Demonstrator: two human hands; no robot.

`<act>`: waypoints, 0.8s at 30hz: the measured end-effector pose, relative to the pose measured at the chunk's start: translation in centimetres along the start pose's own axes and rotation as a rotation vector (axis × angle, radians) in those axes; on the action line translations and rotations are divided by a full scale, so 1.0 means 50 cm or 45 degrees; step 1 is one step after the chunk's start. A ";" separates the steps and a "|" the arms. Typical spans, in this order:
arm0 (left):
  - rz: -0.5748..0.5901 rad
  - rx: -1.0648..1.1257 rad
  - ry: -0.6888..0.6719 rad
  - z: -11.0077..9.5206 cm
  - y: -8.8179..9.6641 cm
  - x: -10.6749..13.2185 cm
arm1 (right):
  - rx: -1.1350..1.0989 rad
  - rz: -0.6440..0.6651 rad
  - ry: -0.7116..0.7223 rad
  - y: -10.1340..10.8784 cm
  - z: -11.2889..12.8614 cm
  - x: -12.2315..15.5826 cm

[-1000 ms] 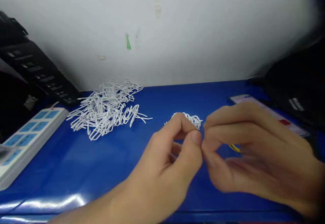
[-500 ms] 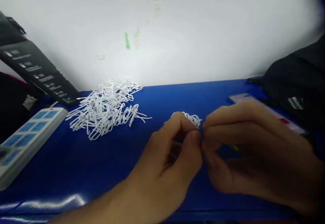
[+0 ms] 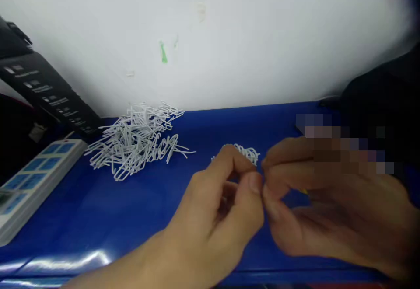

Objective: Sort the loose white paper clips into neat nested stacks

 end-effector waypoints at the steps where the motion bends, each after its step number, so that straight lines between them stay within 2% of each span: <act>1: 0.001 -0.008 -0.015 -0.001 0.000 0.000 | -0.004 -0.001 0.000 0.000 0.001 -0.001; 10: -0.026 -0.112 -0.100 -0.009 0.007 0.001 | 0.006 -0.026 -0.014 0.004 -0.001 0.009; 19: -0.003 -0.123 -0.148 -0.006 0.005 0.004 | -0.048 0.103 -0.025 0.004 -0.004 0.017; 24: 0.019 -0.178 -0.267 -0.011 0.006 0.004 | -0.136 -0.067 -0.032 0.011 0.001 0.021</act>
Point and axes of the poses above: each hand's wrist, its own x-axis away from the middle knuckle, its own y-axis out of the back of the hand, z = x × y, the point moved 5 cm from there along -x, towards the middle knuckle, and after that the axes turned 3 degrees about -z, right-handed, at the moved point
